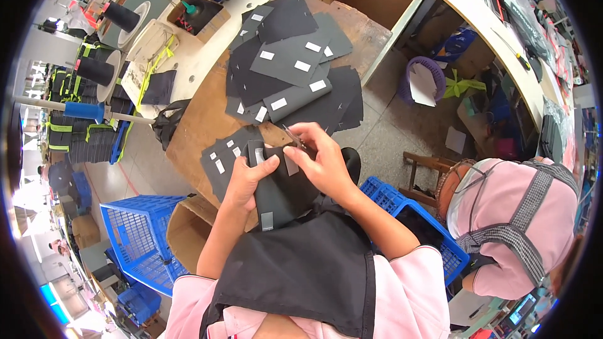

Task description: Manually inspect and sort small rectangular fabric or material components at a manufacturing workstation.

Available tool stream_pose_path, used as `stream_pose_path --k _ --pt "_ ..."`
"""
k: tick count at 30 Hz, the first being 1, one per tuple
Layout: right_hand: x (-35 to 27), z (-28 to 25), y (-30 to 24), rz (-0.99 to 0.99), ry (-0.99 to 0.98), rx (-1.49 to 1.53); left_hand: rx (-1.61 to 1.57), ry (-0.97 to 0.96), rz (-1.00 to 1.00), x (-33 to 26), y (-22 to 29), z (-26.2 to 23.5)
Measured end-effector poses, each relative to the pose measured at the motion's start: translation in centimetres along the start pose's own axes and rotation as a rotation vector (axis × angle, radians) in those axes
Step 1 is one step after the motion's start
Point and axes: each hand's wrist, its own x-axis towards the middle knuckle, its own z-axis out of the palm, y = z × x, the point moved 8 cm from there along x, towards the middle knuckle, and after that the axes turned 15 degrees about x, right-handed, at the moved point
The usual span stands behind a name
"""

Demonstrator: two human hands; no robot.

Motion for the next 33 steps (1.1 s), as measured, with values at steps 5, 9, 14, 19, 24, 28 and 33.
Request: stream_pose_path --k 5,9,14,19,24,28,33 --pt "-3.8 -0.2 -4.4 -0.456 0.024 -0.621 -0.103 0.107 -0.041 -0.2 -0.1 -0.7" --pt "-4.2 -0.2 -4.0 -0.513 -0.024 -0.656 -0.071 0.113 -0.034 -0.5 0.2 -0.2" --pt "-4.3 0.7 -4.7 -0.588 -0.041 -0.739 0.032 0.178 0.045 -0.8 0.7 -0.3" --pt "-4.7 0.3 -4.5 -0.667 -0.034 -0.766 0.052 0.205 0.062 -0.9 0.7 -0.6" --pt "-5.0 0.3 -4.8 -0.589 -0.061 -0.789 0.091 0.225 0.105 -0.9 1.3 -0.5" --pt "-4.9 0.6 -4.2 -0.566 -0.043 -0.803 0.084 0.242 0.113 -0.9 1.6 -0.4" --pt "-4.8 0.4 -3.8 -0.521 0.063 -0.741 0.039 0.233 0.048 -1.0 0.6 -0.1"
